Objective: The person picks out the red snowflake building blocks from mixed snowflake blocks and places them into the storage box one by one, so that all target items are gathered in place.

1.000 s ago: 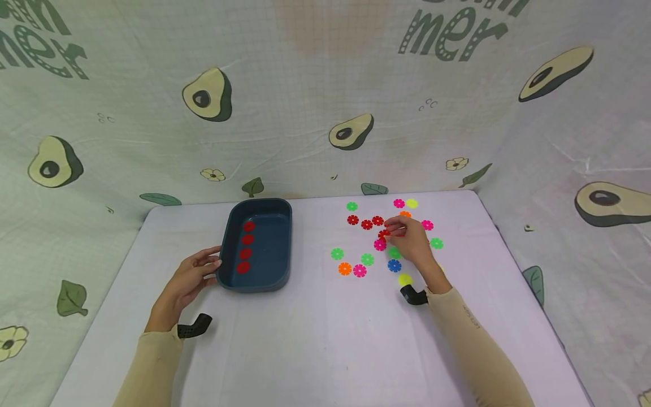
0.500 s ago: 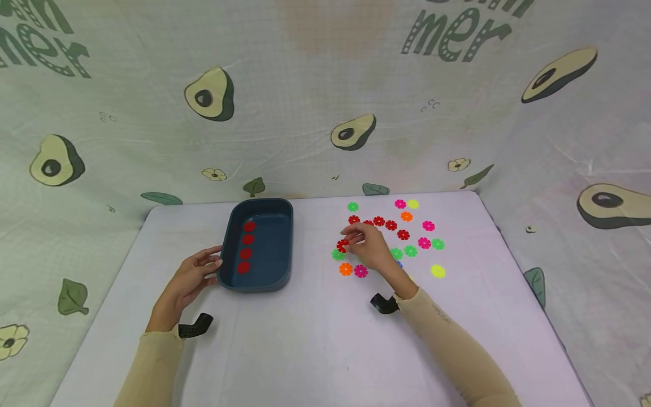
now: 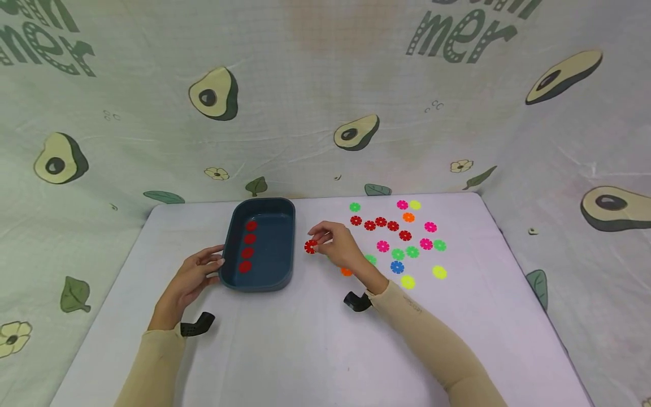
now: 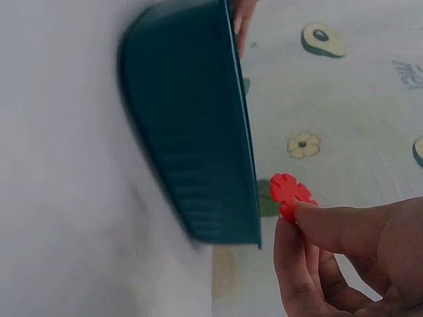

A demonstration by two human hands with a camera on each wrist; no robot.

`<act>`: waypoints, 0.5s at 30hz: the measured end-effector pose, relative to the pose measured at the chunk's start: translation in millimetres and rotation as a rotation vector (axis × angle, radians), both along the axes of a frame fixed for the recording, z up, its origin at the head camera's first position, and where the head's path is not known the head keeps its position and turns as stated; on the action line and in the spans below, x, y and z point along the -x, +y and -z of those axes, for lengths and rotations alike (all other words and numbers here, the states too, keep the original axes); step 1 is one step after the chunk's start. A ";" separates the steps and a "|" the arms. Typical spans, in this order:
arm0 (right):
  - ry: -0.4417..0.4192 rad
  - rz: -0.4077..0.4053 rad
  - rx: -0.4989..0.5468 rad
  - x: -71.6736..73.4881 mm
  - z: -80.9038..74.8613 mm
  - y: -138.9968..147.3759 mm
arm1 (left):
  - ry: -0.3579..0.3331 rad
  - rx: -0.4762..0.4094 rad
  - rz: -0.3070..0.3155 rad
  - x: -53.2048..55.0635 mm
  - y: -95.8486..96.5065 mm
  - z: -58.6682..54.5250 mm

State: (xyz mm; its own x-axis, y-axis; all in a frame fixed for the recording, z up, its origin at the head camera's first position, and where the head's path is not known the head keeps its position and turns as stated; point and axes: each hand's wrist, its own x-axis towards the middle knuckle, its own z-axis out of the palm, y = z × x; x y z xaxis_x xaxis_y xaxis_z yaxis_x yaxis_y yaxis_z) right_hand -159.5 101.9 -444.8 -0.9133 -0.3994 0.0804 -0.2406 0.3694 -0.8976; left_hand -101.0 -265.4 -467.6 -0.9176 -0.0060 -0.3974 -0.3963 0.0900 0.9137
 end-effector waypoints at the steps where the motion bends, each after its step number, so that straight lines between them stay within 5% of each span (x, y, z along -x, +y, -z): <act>1: -0.002 -0.011 0.000 0.3 -1.6 -5.0 | 0.001 0.000 0.001 -0.3 -0.2 -0.1; 15: 0.005 -0.232 -0.064 15.7 -19.2 -75.7 | 0.016 -0.004 -0.007 0.5 -1.0 -0.4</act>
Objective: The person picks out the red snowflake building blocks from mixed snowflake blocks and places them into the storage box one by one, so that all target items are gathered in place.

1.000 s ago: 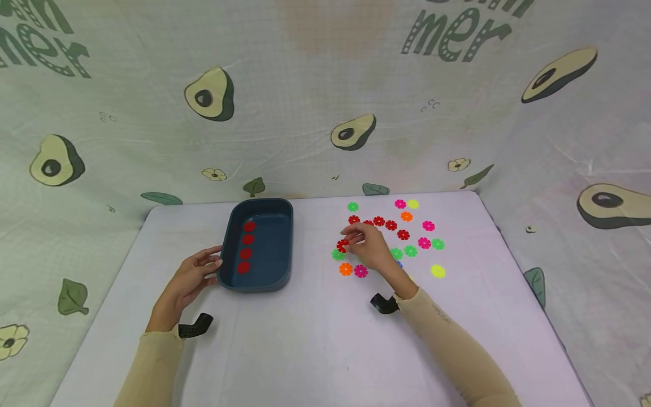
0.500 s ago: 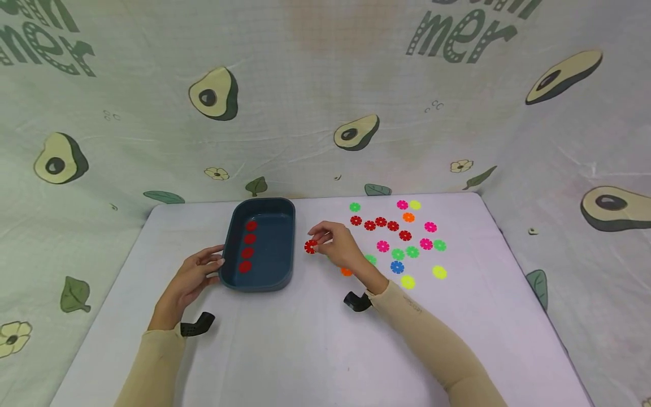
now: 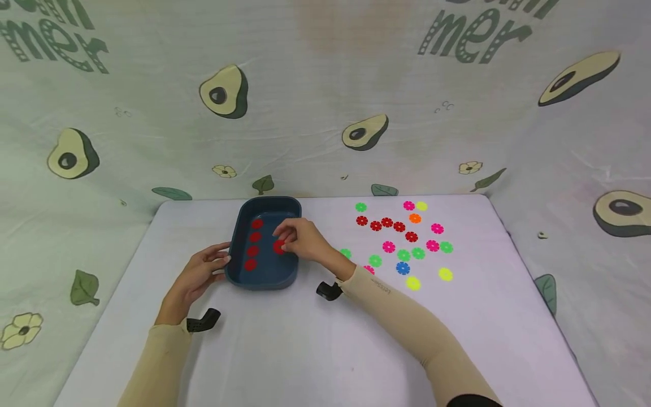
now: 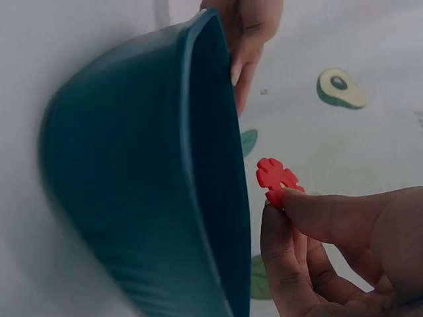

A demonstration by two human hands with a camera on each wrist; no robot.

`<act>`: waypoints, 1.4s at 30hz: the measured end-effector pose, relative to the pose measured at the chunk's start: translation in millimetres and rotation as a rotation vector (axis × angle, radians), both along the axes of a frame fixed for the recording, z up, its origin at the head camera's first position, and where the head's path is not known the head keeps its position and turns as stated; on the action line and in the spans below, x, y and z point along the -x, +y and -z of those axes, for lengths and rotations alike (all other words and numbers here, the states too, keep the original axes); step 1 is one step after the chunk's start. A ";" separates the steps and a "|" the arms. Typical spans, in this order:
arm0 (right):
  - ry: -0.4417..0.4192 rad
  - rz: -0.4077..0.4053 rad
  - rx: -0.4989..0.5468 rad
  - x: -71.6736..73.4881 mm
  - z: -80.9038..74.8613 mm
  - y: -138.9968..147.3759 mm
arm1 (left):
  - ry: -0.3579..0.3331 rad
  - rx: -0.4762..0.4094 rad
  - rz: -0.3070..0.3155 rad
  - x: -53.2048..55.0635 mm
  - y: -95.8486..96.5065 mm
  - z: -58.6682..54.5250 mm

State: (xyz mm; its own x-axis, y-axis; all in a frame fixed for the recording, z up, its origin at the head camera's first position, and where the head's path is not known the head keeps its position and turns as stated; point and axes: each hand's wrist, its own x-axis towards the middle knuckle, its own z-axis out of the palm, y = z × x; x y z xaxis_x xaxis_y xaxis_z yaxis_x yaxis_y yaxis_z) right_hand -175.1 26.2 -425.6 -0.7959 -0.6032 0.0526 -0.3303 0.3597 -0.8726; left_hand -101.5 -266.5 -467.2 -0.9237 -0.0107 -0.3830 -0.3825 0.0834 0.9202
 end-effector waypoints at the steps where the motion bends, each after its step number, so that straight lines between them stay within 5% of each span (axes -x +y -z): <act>1: -0.001 -0.017 -0.007 1.8 -1.0 -5.0 | 0.000 0.002 0.001 0.3 0.2 0.0; 11: -0.094 -0.192 -0.133 14.1 -10.3 -53.8 | -0.011 0.015 -0.012 1.5 0.0 0.8; 23: -0.187 -0.346 -0.285 20.2 0.2 -88.4 | -0.005 -0.023 -0.011 1.2 1.4 -1.2; 31: -0.260 -0.389 -0.369 20.5 7.6 -102.8 | 0.007 -0.034 -0.004 0.5 0.7 -1.6; 42: -0.204 -0.412 -0.440 22.5 14.7 -115.1 | -0.009 -0.026 -0.018 0.9 2.3 -1.2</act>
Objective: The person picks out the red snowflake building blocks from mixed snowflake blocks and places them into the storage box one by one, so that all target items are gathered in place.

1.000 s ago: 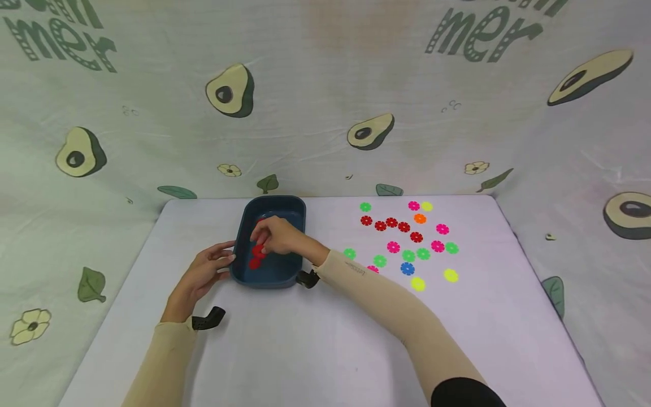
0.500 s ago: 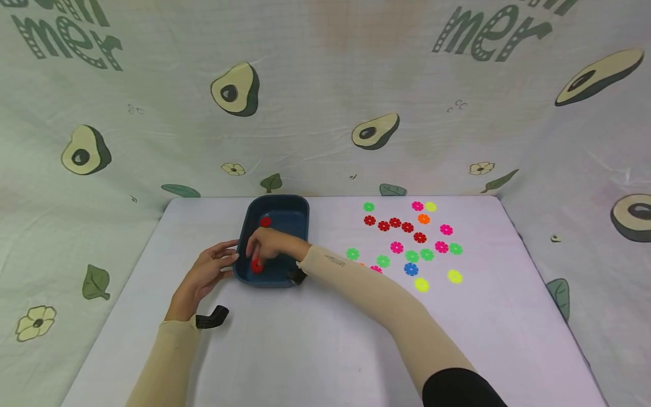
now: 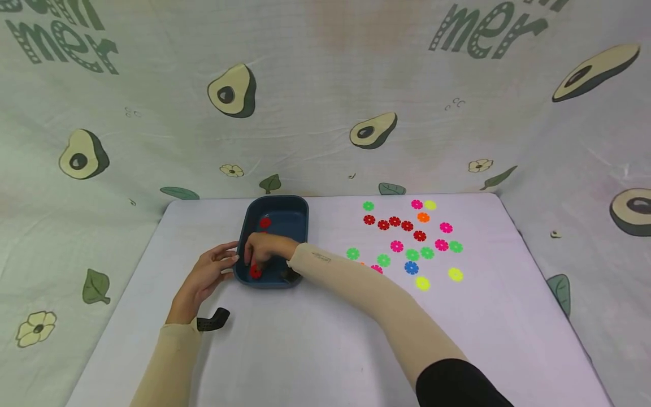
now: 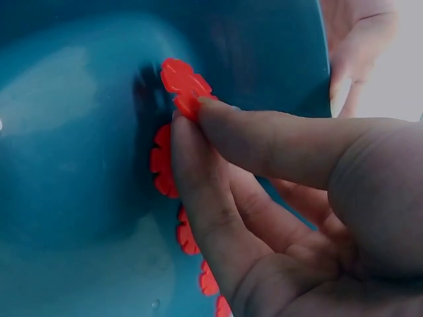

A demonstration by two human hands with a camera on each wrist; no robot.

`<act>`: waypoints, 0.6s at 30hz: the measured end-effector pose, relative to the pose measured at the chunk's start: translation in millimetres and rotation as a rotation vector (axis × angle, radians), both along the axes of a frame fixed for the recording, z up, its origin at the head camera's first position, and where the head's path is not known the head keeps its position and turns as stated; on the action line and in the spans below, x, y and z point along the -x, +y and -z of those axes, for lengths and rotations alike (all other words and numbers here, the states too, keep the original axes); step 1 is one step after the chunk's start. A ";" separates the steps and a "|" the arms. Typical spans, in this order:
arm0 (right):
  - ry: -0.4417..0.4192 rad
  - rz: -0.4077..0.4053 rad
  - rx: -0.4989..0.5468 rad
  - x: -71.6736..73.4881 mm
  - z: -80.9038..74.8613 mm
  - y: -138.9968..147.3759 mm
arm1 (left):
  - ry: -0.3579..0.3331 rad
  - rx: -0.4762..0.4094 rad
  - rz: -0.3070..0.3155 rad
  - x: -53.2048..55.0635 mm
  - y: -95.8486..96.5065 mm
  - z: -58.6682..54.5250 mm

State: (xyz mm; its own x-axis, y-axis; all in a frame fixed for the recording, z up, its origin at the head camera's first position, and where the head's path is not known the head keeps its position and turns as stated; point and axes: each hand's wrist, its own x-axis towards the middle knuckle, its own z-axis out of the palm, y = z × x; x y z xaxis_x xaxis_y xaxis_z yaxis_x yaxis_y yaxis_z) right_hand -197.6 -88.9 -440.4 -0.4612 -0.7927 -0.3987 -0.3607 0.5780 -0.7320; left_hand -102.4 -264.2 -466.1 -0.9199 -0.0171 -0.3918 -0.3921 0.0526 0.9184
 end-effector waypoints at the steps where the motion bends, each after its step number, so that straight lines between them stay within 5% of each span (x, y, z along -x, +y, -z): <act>1: 0.001 0.000 -0.002 0.2 0.5 -0.8 | 0.000 0.001 0.001 0.1 -0.1 0.2; 18: 0.007 0.007 0.009 0.7 -2.9 9.1 | 0.009 0.008 0.011 -0.7 -0.2 2.3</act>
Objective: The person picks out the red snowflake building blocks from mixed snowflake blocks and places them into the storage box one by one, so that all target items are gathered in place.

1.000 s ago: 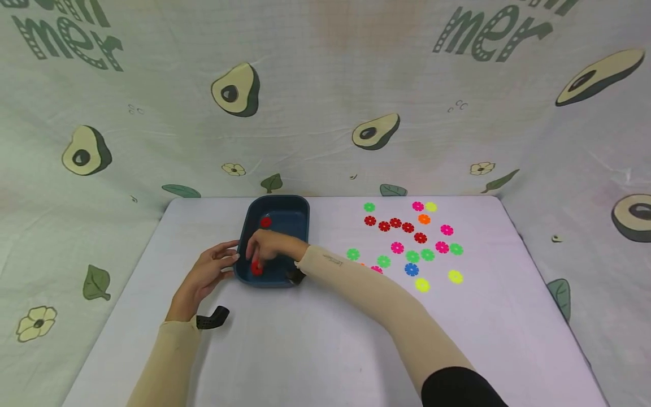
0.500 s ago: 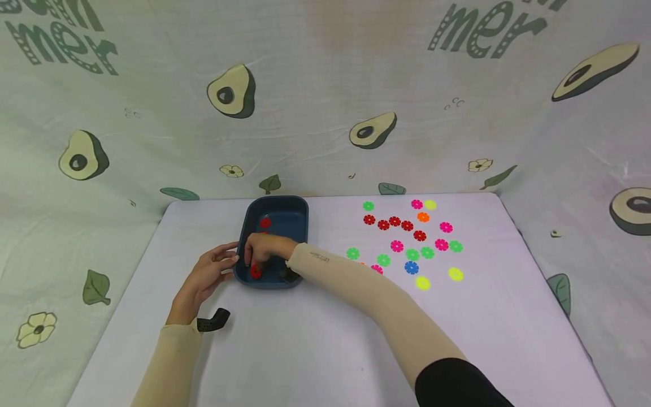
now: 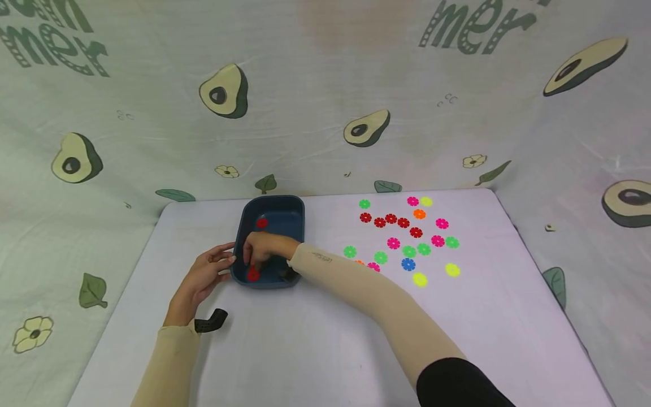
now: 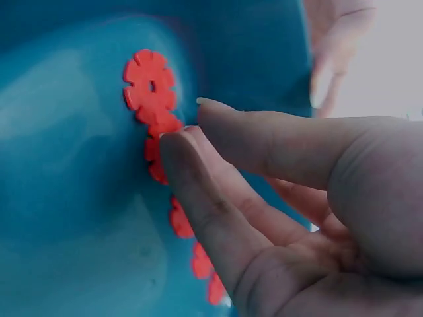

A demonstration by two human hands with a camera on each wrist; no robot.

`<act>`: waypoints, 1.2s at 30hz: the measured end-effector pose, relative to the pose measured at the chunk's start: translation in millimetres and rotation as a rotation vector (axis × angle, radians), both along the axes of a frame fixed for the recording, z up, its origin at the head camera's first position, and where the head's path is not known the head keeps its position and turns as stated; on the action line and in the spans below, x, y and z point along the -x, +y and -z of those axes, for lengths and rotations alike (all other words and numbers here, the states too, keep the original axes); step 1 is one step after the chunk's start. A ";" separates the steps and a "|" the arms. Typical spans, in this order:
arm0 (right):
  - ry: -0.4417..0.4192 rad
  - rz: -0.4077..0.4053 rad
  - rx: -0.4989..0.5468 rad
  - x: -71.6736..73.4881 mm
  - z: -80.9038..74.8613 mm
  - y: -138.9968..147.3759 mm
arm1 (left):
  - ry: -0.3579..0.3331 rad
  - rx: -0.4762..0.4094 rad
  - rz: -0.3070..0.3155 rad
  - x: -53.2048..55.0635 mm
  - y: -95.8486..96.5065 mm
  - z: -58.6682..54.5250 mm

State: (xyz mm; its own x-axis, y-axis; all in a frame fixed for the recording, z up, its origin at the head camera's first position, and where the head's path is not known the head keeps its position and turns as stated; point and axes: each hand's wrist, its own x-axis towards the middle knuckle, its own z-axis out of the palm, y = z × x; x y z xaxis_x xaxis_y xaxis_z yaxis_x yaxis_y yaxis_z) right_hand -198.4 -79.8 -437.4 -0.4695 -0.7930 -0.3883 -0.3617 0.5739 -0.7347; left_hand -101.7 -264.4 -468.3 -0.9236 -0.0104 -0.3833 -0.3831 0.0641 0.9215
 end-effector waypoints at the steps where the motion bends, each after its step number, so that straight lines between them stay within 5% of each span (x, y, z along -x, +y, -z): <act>1: 0.013 -0.001 0.012 0.0 -1.6 3.7 | -0.001 0.003 -0.002 -0.4 -0.5 0.0; 11: 0.066 0.120 0.242 -3.2 -21.4 69.3 | -0.003 0.011 0.008 -1.9 -5.6 -2.0; 19: 0.167 0.406 0.374 -7.9 -22.1 146.5 | -0.010 0.017 0.015 -2.2 -10.2 -3.1; 27: 0.232 0.684 0.355 -10.0 -7.6 230.4 | -0.019 0.017 0.018 -3.0 -9.5 -5.2; 36: 0.300 0.899 0.168 -9.4 29.4 312.7 | -0.031 0.012 0.022 1.4 -1.9 -2.3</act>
State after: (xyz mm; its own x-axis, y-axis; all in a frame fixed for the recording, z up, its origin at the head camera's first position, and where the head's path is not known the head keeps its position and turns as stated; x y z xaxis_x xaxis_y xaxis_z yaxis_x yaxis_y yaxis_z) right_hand -189.0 232.9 -466.9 -0.9902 -0.1227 -0.0671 -0.0245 0.6243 -0.7808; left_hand -103.1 -266.3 -466.1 -0.9111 0.0053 -0.4121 -0.4102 0.0841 0.9081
